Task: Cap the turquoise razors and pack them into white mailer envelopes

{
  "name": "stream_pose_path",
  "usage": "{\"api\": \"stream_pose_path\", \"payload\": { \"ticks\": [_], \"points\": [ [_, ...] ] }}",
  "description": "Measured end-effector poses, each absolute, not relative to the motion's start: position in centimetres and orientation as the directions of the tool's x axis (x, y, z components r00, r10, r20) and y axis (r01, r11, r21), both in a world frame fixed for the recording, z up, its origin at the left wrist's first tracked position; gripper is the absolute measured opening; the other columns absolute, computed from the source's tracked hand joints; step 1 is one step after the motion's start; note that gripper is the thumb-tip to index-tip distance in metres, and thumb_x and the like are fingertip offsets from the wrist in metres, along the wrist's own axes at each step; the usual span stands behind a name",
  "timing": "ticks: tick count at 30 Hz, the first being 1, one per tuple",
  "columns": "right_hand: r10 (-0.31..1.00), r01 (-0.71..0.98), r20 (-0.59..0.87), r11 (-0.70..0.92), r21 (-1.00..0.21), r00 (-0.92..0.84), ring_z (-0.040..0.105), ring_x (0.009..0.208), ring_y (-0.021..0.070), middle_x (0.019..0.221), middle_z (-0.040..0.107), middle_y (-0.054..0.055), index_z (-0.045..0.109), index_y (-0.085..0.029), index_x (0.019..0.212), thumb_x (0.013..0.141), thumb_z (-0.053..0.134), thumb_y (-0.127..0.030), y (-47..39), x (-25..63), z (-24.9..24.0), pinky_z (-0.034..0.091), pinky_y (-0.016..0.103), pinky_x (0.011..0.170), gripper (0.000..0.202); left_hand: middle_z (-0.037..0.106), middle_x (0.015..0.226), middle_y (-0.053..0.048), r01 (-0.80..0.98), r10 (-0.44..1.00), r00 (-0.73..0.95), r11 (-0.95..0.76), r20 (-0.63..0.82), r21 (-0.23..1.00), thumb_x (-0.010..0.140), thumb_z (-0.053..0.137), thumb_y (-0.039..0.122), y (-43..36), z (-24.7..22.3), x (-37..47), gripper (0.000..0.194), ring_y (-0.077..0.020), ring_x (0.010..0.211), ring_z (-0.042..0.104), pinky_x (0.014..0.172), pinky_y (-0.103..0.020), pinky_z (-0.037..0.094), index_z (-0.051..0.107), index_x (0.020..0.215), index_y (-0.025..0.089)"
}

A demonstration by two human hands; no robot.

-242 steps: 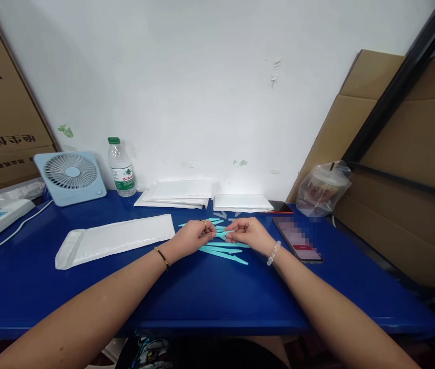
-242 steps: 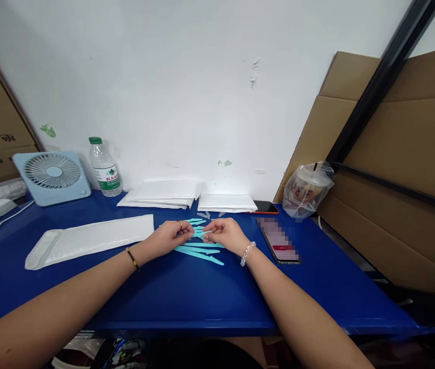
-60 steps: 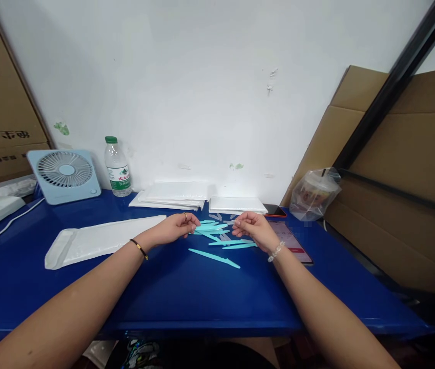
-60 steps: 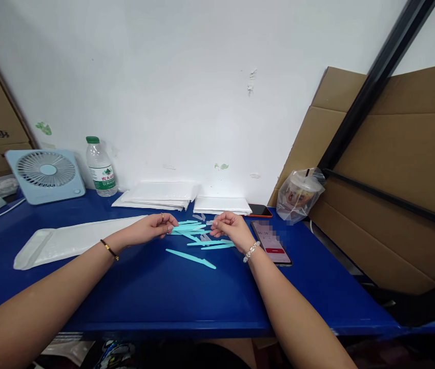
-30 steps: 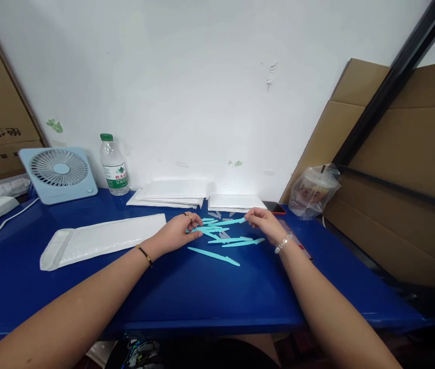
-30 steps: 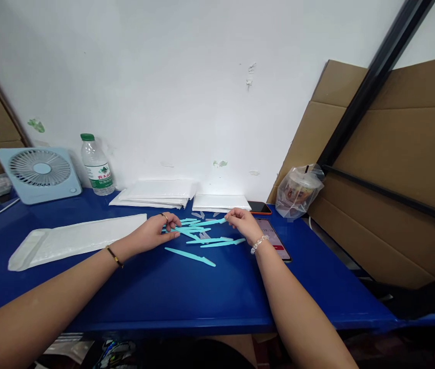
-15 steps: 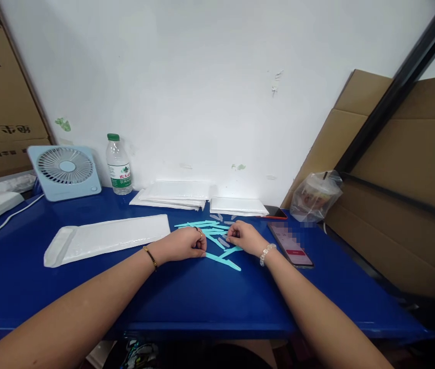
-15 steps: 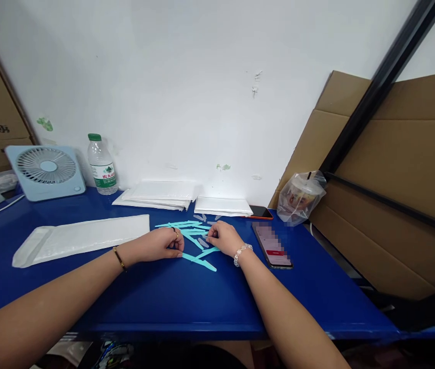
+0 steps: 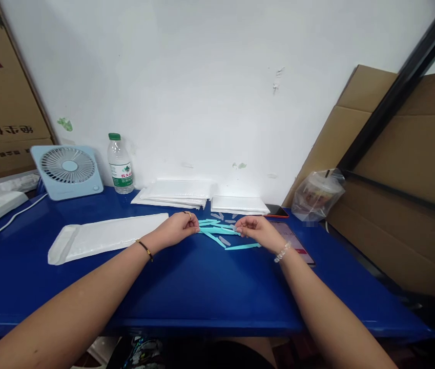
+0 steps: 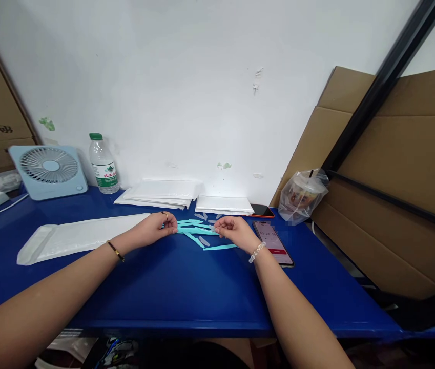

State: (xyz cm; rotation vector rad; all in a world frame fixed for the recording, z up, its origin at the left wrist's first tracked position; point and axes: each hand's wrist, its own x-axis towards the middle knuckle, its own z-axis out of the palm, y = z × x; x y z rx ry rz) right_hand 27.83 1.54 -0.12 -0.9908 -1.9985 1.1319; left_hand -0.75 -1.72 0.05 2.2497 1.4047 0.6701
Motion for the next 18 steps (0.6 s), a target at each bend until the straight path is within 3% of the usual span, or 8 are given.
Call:
{"api": "stream_pose_path", "payload": {
  "ticks": [18],
  "points": [
    [0.829, 0.298, 0.133, 0.338, -0.893, -0.544, 0.055, 0.063, 0.0129, 0.070, 0.061, 0.002, 0.064, -0.015, 0.086, 0.072, 0.065, -0.040, 1.45, 27.40, -0.52, 0.045, 0.026, 0.062, 0.028, 0.061, 0.076, -0.001, 0.714, 0.912, 0.366, -0.403, 0.185, 0.573, 0.079, 0.048, 0.041, -1.76, -0.22, -0.44, 0.025, -0.0144, 0.064, 0.055, 0.056, -0.023, 0.041, 0.060, 0.079, 0.020]
  ]
}}
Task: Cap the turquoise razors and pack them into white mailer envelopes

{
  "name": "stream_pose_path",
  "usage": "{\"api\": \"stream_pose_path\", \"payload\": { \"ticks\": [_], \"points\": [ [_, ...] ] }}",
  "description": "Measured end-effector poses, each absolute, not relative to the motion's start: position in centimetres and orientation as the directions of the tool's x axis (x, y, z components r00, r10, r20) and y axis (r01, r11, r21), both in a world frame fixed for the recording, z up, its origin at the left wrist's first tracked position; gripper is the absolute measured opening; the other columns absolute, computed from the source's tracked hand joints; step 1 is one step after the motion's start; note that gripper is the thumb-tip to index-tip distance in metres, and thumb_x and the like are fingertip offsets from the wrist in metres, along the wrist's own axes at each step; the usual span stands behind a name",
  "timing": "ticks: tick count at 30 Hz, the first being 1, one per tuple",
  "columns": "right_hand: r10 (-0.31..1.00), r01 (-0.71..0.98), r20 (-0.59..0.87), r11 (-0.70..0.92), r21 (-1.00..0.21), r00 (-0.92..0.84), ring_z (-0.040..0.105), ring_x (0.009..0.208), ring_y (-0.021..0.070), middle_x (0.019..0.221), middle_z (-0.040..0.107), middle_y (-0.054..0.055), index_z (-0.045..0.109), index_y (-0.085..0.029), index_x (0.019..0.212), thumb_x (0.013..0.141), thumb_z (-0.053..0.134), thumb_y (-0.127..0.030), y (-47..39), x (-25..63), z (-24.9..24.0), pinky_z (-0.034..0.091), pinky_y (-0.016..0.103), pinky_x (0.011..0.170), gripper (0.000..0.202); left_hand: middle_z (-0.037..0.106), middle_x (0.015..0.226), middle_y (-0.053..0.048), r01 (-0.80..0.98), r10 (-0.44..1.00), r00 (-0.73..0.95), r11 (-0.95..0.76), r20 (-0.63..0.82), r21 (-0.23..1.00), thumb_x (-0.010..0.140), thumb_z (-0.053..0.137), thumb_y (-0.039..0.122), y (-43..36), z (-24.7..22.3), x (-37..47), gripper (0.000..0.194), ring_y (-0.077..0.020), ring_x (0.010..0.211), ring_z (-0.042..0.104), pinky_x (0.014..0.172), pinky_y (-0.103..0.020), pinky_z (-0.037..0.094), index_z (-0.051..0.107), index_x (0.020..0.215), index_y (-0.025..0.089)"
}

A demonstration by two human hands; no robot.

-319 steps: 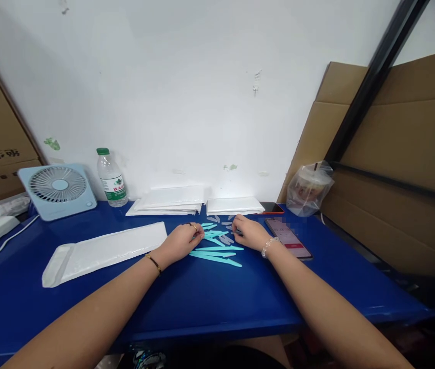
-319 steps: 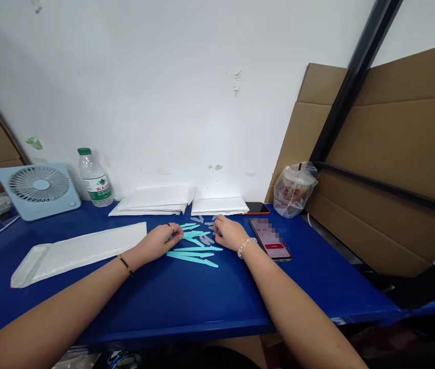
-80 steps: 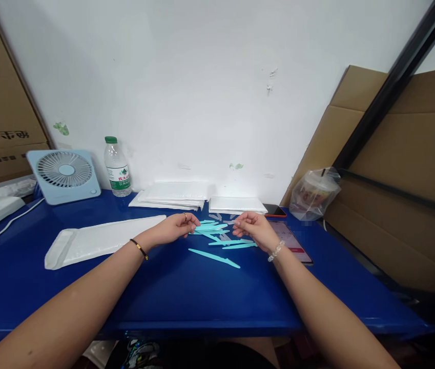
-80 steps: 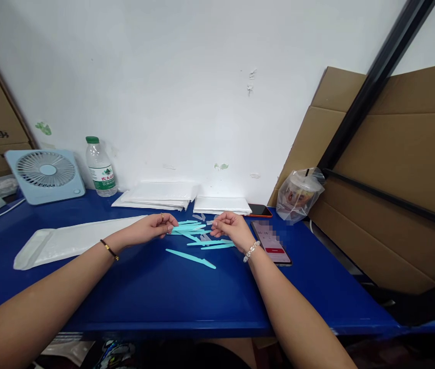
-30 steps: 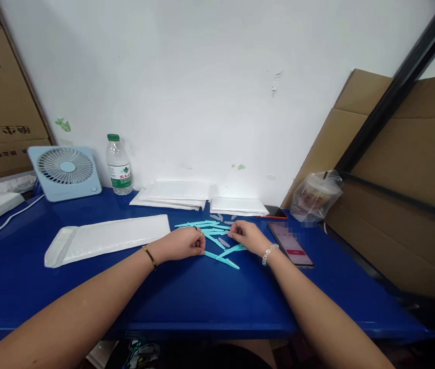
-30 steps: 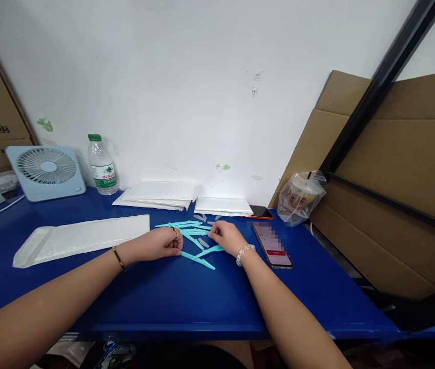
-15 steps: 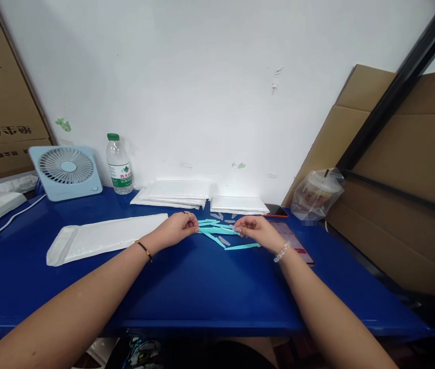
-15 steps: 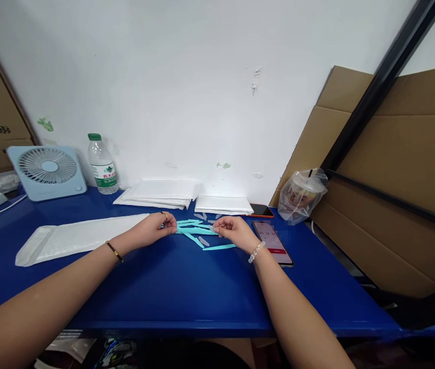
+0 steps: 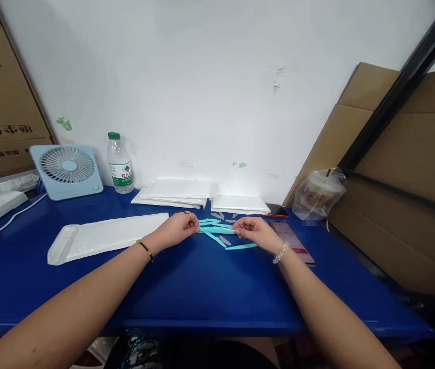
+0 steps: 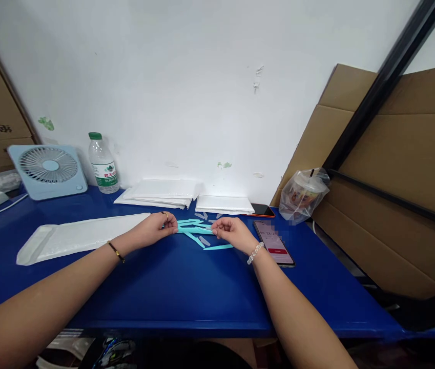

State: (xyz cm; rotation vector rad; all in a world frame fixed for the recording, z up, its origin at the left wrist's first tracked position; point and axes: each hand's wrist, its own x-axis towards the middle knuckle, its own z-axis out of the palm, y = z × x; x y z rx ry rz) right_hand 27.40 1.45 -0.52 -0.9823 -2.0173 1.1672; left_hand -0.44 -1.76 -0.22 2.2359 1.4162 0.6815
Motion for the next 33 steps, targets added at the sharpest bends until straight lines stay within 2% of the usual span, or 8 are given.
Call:
{"api": "stream_pose_path", "payload": {
  "ticks": [17, 24, 28, 31, 33],
  "points": [
    [0.851, 0.317, 0.190, 0.377, -0.870, -0.490, 0.054, 0.061, 0.0122, 0.070, 0.061, 0.003, 0.064, -0.014, 0.083, 0.070, 0.066, -0.044, 1.2, 27.8, 0.3, 0.044, 0.025, 0.057, 0.032, 0.063, 0.079, -0.003, 0.723, 0.924, 0.331, -0.378, 0.189, 0.579, 0.078, 0.048, 0.041, -1.4, -0.2, -0.9, 0.025, -0.0161, 0.068, 0.056, 0.060, -0.025, 0.042, 0.060, 0.080, 0.019],
    [0.822, 0.317, 0.145, 0.366, -0.875, -0.550, 0.055, 0.062, 0.0133, 0.069, 0.060, 0.002, 0.063, -0.015, 0.086, 0.072, 0.064, -0.042, 1.4, 27.0, -0.8, 0.045, 0.025, 0.059, 0.030, 0.061, 0.077, -0.003, 0.701, 0.911, 0.368, -0.403, 0.186, 0.589, 0.079, 0.047, 0.044, -2.0, -0.2, -0.1, 0.029, -0.0157, 0.065, 0.055, 0.058, -0.025, 0.041, 0.061, 0.081, 0.019],
    [0.793, 0.339, 0.077, 0.343, -0.876, -0.604, 0.054, 0.060, 0.0120, 0.067, 0.060, 0.002, 0.064, -0.015, 0.086, 0.072, 0.065, -0.040, 1.1, 27.1, -0.7, 0.044, 0.024, 0.057, 0.029, 0.061, 0.078, -0.003, 0.685, 0.881, 0.445, -0.452, 0.162, 0.572, 0.079, 0.048, 0.045, -2.4, -0.5, 0.7, 0.030, -0.0152, 0.066, 0.055, 0.057, -0.024, 0.041, 0.062, 0.080, 0.019],
    [0.730, 0.380, 0.022, 0.381, -0.843, -0.683, 0.053, 0.061, 0.0118, 0.069, 0.061, 0.003, 0.065, -0.014, 0.084, 0.073, 0.064, -0.038, 1.0, 27.7, -0.2, 0.043, 0.024, 0.058, 0.026, 0.060, 0.076, -0.003, 0.682, 0.848, 0.513, -0.498, 0.134, 0.535, 0.082, 0.046, 0.046, -2.6, -0.7, 1.0, 0.031, -0.0158, 0.068, 0.055, 0.057, -0.023, 0.040, 0.063, 0.082, 0.020],
    [0.741, 0.433, 0.044, 0.437, -0.789, -0.670, 0.053, 0.062, 0.0121, 0.071, 0.062, 0.003, 0.066, -0.015, 0.084, 0.075, 0.061, -0.038, 1.1, 27.9, -0.1, 0.042, 0.024, 0.058, 0.026, 0.061, 0.085, -0.004, 0.699, 0.838, 0.516, -0.531, 0.176, 0.479, 0.084, 0.044, 0.043, -2.5, -0.8, 1.0, 0.029, -0.0169, 0.075, 0.056, 0.062, -0.024, 0.041, 0.063, 0.090, 0.020]
  ]
}}
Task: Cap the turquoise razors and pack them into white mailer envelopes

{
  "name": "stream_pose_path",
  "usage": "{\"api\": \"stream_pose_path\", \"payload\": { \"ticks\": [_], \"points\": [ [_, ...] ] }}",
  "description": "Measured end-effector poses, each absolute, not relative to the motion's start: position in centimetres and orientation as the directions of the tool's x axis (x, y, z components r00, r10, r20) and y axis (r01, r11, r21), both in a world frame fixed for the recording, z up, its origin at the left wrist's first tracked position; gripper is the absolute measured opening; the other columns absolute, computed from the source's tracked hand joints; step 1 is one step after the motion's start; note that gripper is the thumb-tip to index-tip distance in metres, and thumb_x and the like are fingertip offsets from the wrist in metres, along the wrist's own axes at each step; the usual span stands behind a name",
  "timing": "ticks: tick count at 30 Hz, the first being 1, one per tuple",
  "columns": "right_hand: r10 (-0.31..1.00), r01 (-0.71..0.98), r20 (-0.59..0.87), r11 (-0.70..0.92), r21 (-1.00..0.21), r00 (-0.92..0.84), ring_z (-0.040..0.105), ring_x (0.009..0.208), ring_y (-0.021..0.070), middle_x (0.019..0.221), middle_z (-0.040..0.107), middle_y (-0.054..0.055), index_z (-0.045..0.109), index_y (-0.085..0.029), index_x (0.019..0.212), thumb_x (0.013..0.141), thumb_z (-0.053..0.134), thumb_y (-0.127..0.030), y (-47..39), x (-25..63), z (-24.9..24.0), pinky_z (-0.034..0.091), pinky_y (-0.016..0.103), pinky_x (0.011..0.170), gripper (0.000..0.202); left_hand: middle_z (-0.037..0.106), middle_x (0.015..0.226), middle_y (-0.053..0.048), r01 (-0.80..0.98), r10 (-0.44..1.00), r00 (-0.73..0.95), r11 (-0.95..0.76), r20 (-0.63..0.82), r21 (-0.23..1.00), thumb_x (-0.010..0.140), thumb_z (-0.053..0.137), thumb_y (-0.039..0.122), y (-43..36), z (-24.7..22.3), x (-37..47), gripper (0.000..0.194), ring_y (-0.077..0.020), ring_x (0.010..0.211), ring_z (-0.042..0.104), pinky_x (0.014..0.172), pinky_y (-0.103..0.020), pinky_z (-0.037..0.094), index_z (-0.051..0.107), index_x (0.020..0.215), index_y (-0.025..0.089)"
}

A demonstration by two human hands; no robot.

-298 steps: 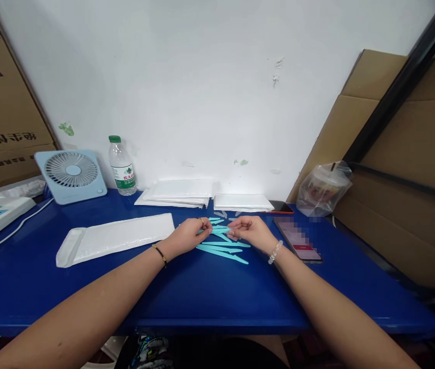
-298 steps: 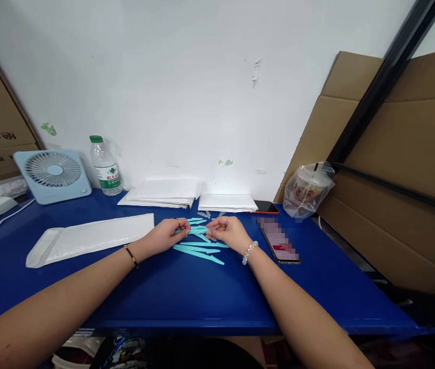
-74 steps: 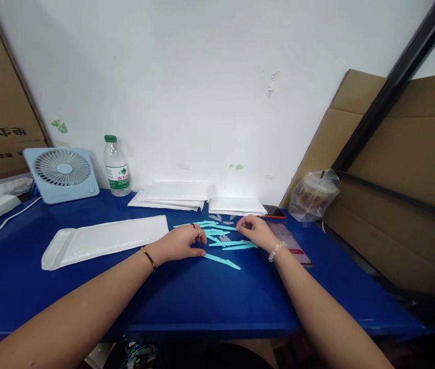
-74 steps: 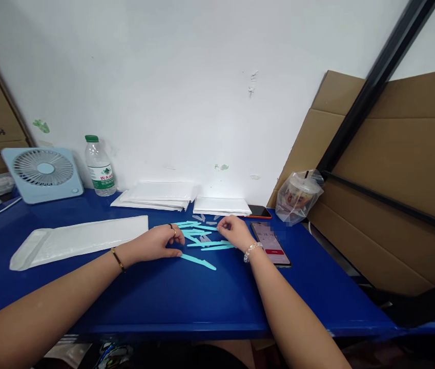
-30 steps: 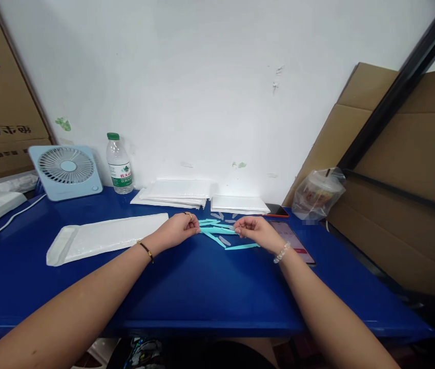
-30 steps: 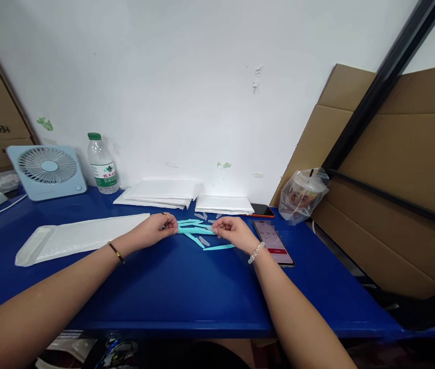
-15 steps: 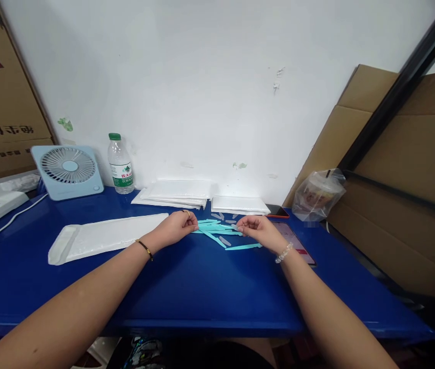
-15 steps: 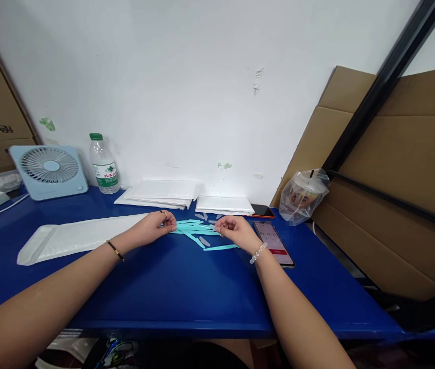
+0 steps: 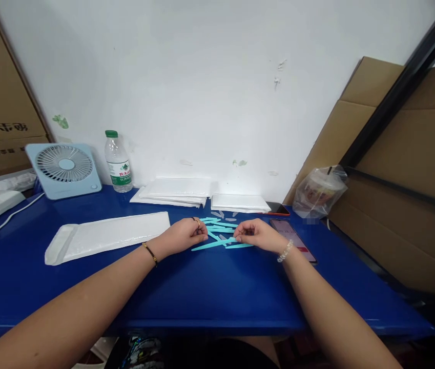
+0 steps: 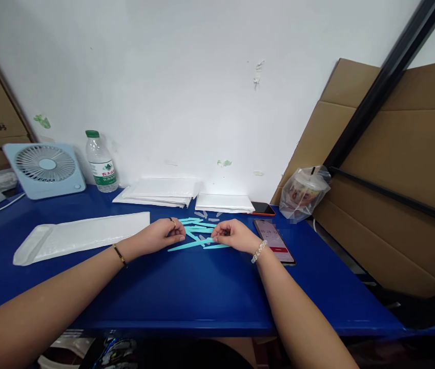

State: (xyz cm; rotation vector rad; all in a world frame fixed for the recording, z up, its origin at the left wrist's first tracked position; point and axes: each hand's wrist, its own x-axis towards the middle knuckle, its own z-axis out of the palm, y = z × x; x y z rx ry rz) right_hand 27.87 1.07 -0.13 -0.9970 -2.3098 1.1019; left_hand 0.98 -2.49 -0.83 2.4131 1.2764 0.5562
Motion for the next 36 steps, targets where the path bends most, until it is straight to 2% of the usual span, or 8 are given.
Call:
{"api": "stream_pose_path", "payload": {
  "ticks": [3, 7, 10, 14, 16, 20, 24, 36],
  "points": [
    [0.804, 0.550, 0.150, 0.515, -0.657, -0.575, 0.052, 0.062, 0.0129, 0.071, 0.061, 0.003, 0.068, -0.017, 0.080, 0.077, 0.059, -0.039, 1.3, 27.3, -0.7, 0.041, 0.025, 0.058, 0.024, 0.058, 0.104, -0.006, 0.753, 0.835, 0.494, -0.551, 0.243, 0.360, 0.085, 0.045, 0.036, -2.1, -1.1, 0.9, 0.028, -0.0194, 0.089, 0.055, 0.074, -0.027, 0.042, 0.062, 0.102, 0.021],
    [0.805, 0.611, 0.207, 0.564, -0.555, -0.556, 0.051, 0.063, 0.0126, 0.075, 0.059, 0.002, 0.067, -0.019, 0.077, 0.073, 0.063, -0.034, 1.6, 25.6, -2.1, 0.041, 0.024, 0.057, 0.016, 0.058, 0.101, -0.007, 0.814, 0.844, 0.475, -0.529, 0.248, 0.241, 0.084, 0.047, 0.032, -1.6, -1.5, 1.1, 0.024, -0.0220, 0.094, 0.054, 0.079, -0.030, 0.041, 0.063, 0.098, 0.021],
    [0.790, 0.614, 0.223, 0.591, -0.523, -0.571, 0.050, 0.063, 0.0120, 0.077, 0.057, 0.002, 0.066, -0.019, 0.077, 0.072, 0.064, -0.028, 1.7, 24.9, -2.5, 0.041, 0.024, 0.058, 0.011, 0.058, 0.097, -0.007, 0.827, 0.856, 0.458, -0.510, 0.241, 0.238, 0.083, 0.048, 0.032, -1.6, -1.5, 1.2, 0.021, -0.0214, 0.089, 0.055, 0.077, -0.030, 0.041, 0.064, 0.090, 0.020],
    [0.733, 0.575, 0.265, 0.664, -0.479, -0.626, 0.050, 0.066, 0.0124, 0.085, 0.054, 0.003, 0.063, -0.023, 0.100, 0.075, 0.063, -0.025, 1.5, 24.5, -2.3, 0.042, 0.025, 0.061, 0.025, 0.058, 0.093, -0.006, 0.818, 0.864, 0.450, -0.500, 0.226, 0.282, 0.081, 0.050, 0.034, -1.7, -1.3, 1.1, 0.019, -0.0209, 0.085, 0.056, 0.072, -0.029, 0.041, 0.063, 0.084, 0.021],
    [0.693, 0.542, 0.259, 0.701, -0.463, -0.673, 0.051, 0.067, 0.0122, 0.086, 0.054, 0.003, 0.065, -0.024, 0.098, 0.078, 0.059, -0.024, 1.3, 24.3, -2.1, 0.042, 0.025, 0.063, 0.020, 0.059, 0.091, -0.006, 0.818, 0.869, 0.444, -0.492, 0.217, 0.298, 0.080, 0.051, 0.034, -1.7, -1.2, 1.0, 0.018, -0.0206, 0.084, 0.056, 0.070, -0.028, 0.041, 0.063, 0.083, 0.020],
    [0.710, 0.540, 0.236, 0.673, -0.506, -0.663, 0.052, 0.066, 0.0119, 0.079, 0.057, 0.002, 0.065, -0.020, 0.080, 0.078, 0.059, -0.025, 1.4, 24.5, -1.8, 0.041, 0.024, 0.062, 0.008, 0.061, 0.087, -0.005, 0.821, 0.876, 0.441, -0.482, 0.195, 0.305, 0.080, 0.050, 0.034, -1.8, -1.1, 0.8, 0.019, -0.0192, 0.079, 0.056, 0.070, -0.028, 0.040, 0.062, 0.080, 0.020],
    [0.772, 0.539, 0.206, 0.582, -0.609, -0.602, 0.053, 0.062, 0.0128, 0.069, 0.060, 0.001, 0.065, -0.019, 0.082, 0.079, 0.057, -0.032, 1.6, 26.0, -1.5, 0.041, 0.023, 0.057, 0.016, 0.062, 0.078, -0.002, 0.820, 0.887, 0.423, -0.462, 0.185, 0.338, 0.082, 0.046, 0.032, -1.8, -0.7, 0.3, 0.019, -0.0169, 0.071, 0.056, 0.063, -0.026, 0.038, 0.060, 0.078, 0.020],
    [0.758, 0.493, 0.226, 0.589, -0.641, -0.611, 0.054, 0.061, 0.0141, 0.072, 0.064, 0.003, 0.069, -0.020, 0.085, 0.078, 0.058, -0.039, 1.2, 25.8, -1.5, 0.042, 0.025, 0.055, 0.024, 0.061, 0.078, -0.003, 0.794, 0.906, 0.375, -0.424, 0.197, 0.436, 0.081, 0.046, 0.039, -2.0, -0.3, 0.2, 0.024, -0.0165, 0.069, 0.056, 0.058, -0.025, 0.039, 0.060, 0.080, 0.020]
  ]
}}
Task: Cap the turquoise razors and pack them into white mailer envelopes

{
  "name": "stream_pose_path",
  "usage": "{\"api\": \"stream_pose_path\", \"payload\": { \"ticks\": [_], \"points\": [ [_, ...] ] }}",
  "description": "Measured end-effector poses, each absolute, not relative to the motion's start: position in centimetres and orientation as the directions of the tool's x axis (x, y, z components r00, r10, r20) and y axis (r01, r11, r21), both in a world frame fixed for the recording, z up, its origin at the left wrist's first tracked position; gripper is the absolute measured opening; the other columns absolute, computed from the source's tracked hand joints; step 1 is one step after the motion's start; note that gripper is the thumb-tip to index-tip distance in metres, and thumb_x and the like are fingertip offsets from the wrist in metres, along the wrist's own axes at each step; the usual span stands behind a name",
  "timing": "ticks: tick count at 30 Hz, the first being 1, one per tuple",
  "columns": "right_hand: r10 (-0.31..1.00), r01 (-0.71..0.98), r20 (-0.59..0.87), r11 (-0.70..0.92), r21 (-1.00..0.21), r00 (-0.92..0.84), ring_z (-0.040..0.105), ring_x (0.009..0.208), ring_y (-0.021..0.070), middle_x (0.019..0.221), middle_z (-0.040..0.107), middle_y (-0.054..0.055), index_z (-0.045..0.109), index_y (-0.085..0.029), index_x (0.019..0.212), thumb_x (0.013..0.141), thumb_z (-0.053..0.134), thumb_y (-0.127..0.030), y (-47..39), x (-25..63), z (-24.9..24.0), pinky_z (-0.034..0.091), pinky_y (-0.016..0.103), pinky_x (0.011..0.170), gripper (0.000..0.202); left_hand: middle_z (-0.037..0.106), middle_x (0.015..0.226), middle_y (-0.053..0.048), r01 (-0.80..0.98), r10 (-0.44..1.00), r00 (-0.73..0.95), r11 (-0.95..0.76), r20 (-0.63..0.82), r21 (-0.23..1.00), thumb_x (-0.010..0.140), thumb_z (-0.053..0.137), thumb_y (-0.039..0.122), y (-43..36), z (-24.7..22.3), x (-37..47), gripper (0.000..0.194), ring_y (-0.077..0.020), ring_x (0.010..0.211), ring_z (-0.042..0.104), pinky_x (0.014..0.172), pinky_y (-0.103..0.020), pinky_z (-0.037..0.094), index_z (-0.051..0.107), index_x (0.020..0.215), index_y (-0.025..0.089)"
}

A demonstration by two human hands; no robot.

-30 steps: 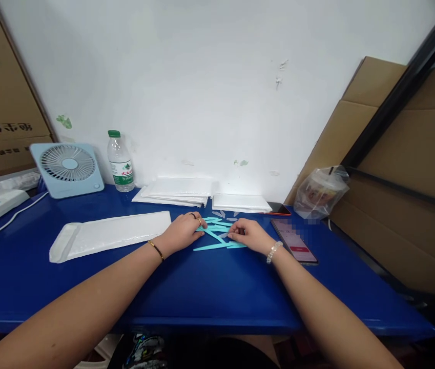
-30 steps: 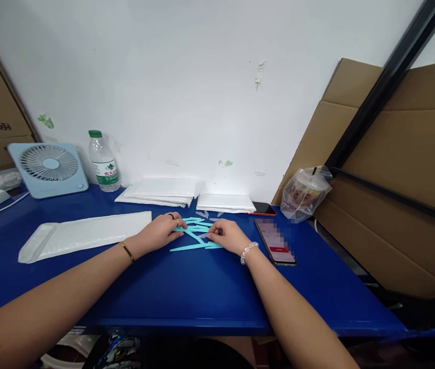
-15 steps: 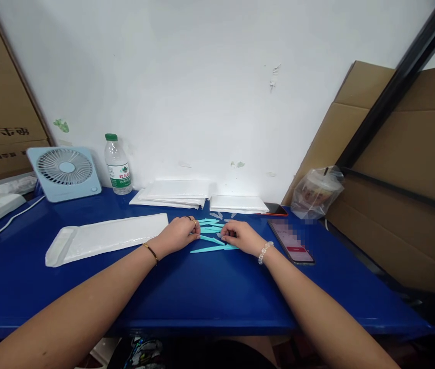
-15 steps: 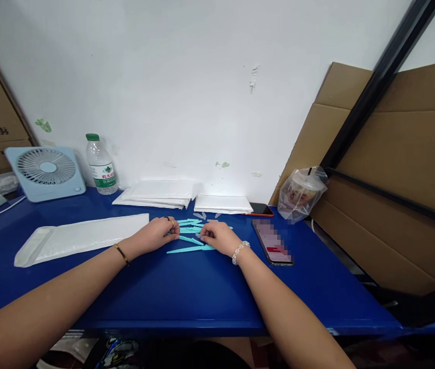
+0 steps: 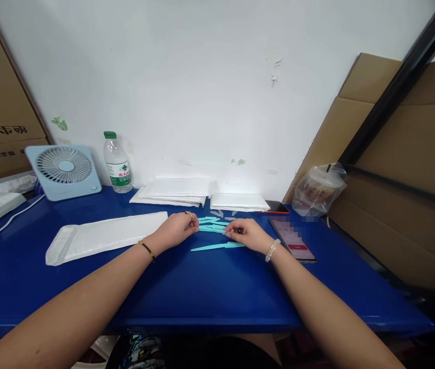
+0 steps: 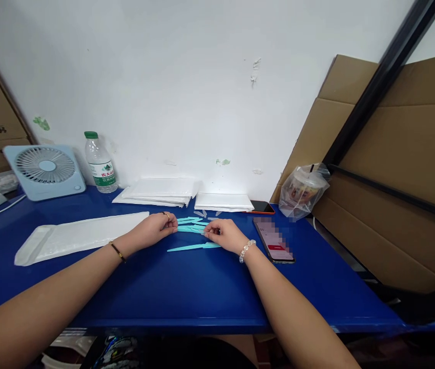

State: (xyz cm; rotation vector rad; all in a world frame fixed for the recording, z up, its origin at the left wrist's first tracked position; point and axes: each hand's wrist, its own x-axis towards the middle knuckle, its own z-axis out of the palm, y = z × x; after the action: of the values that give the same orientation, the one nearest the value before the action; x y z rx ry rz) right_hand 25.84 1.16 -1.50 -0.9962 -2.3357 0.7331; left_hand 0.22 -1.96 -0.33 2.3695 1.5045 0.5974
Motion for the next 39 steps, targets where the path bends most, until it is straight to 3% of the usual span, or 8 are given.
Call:
{"api": "stream_pose_path", "payload": {
  "ticks": [6, 12, 16, 22, 28, 32, 36, 39],
  "points": [
    [0.705, 0.465, 0.189, 0.621, -0.631, -0.684, 0.057, 0.063, 0.0144, 0.073, 0.065, 0.003, 0.070, -0.020, 0.085, 0.078, 0.059, -0.036, 1.0, 25.7, -1.4, 0.042, 0.025, 0.057, 0.021, 0.062, 0.074, -0.001, 0.731, 0.864, 0.482, -0.488, 0.145, 0.477, 0.081, 0.047, 0.041, -2.6, -0.5, 1.2, 0.025, -0.0148, 0.065, 0.055, 0.057, -0.024, 0.038, 0.061, 0.078, 0.021],
    [0.830, 0.669, 0.398, 0.553, -0.497, -0.390, 0.057, 0.072, 0.0171, 0.081, 0.066, 0.005, 0.068, -0.019, 0.087, 0.079, 0.053, -0.026, 3.5, 29.6, -0.7, 0.044, 0.029, 0.067, 0.019, 0.062, 0.098, -0.005, 0.820, 0.858, 0.445, -0.505, 0.256, 0.267, 0.082, 0.048, 0.037, -1.6, -1.3, 0.2, 0.025, -0.0195, 0.083, 0.057, 0.070, -0.027, 0.040, 0.063, 0.096, 0.022],
    [0.862, 0.760, 0.324, 0.500, -0.415, -0.390, 0.055, 0.067, 0.0158, 0.078, 0.064, 0.004, 0.068, -0.019, 0.084, 0.072, 0.058, -0.021, 4.3, 31.0, -1.2, 0.044, 0.029, 0.066, 0.016, 0.062, 0.099, -0.006, 0.854, 0.866, 0.438, -0.484, 0.240, 0.188, 0.083, 0.046, 0.035, -1.1, -1.6, -0.4, 0.025, -0.0208, 0.085, 0.058, 0.072, -0.029, 0.039, 0.062, 0.097, 0.022],
    [0.803, 0.692, 0.225, 0.591, -0.414, -0.552, 0.057, 0.078, 0.0163, 0.092, 0.062, 0.005, 0.068, -0.021, 0.092, 0.073, 0.062, -0.029, 3.9, 29.9, -1.7, 0.045, 0.027, 0.071, 0.022, 0.064, 0.088, -0.003, 0.866, 0.872, 0.437, -0.474, 0.221, 0.157, 0.084, 0.042, 0.030, -1.3, -1.4, -0.3, 0.021, -0.0173, 0.076, 0.058, 0.067, -0.028, 0.037, 0.062, 0.085, 0.022],
    [0.865, 0.766, 0.102, 0.485, -0.422, -0.491, 0.056, 0.069, 0.0143, 0.078, 0.062, 0.002, 0.070, -0.020, 0.082, 0.067, 0.064, -0.020, 4.1, 31.8, -1.1, 0.044, 0.024, 0.063, 0.017, 0.064, 0.077, -0.001, 0.884, 0.894, 0.401, -0.435, 0.202, 0.172, 0.082, 0.044, 0.028, -0.9, -1.2, -1.0, 0.017, -0.0160, 0.070, 0.057, 0.061, -0.025, 0.035, 0.059, 0.082, 0.021],
    [0.824, 0.713, -0.036, 0.466, -0.525, -0.565, 0.055, 0.064, 0.0130, 0.074, 0.062, 0.002, 0.071, -0.018, 0.084, 0.065, 0.067, -0.024, 3.4, 32.0, -0.4, 0.043, 0.022, 0.057, 0.021, 0.063, 0.077, -0.001, 0.889, 0.905, 0.377, -0.414, 0.199, 0.195, 0.081, 0.045, 0.028, -0.8, -1.2, -1.1, 0.016, -0.0155, 0.068, 0.056, 0.059, -0.025, 0.035, 0.059, 0.079, 0.021],
    [0.711, 0.591, -0.009, 0.578, -0.562, -0.703, 0.055, 0.067, 0.0130, 0.079, 0.062, 0.003, 0.071, -0.020, 0.090, 0.069, 0.066, -0.032, 2.5, 30.5, -0.2, 0.044, 0.022, 0.060, 0.024, 0.063, 0.075, 0.000, 0.883, 0.901, 0.386, -0.423, 0.201, 0.203, 0.081, 0.044, 0.027, -1.0, -1.1, -1.0, 0.016, -0.0154, 0.067, 0.056, 0.059, -0.025, 0.035, 0.058, 0.077, 0.021],
    [0.721, 0.585, 0.028, 0.584, -0.563, -0.692, 0.056, 0.068, 0.0134, 0.079, 0.062, 0.003, 0.071, -0.020, 0.089, 0.071, 0.065, -0.033, 2.3, 30.1, -0.4, 0.045, 0.023, 0.060, 0.022, 0.063, 0.075, 0.000, 0.879, 0.903, 0.383, -0.421, 0.192, 0.224, 0.081, 0.045, 0.027, -1.1, -0.9, -1.1, 0.016, -0.0155, 0.067, 0.056, 0.060, -0.024, 0.035, 0.058, 0.077, 0.021]
  ]
}}
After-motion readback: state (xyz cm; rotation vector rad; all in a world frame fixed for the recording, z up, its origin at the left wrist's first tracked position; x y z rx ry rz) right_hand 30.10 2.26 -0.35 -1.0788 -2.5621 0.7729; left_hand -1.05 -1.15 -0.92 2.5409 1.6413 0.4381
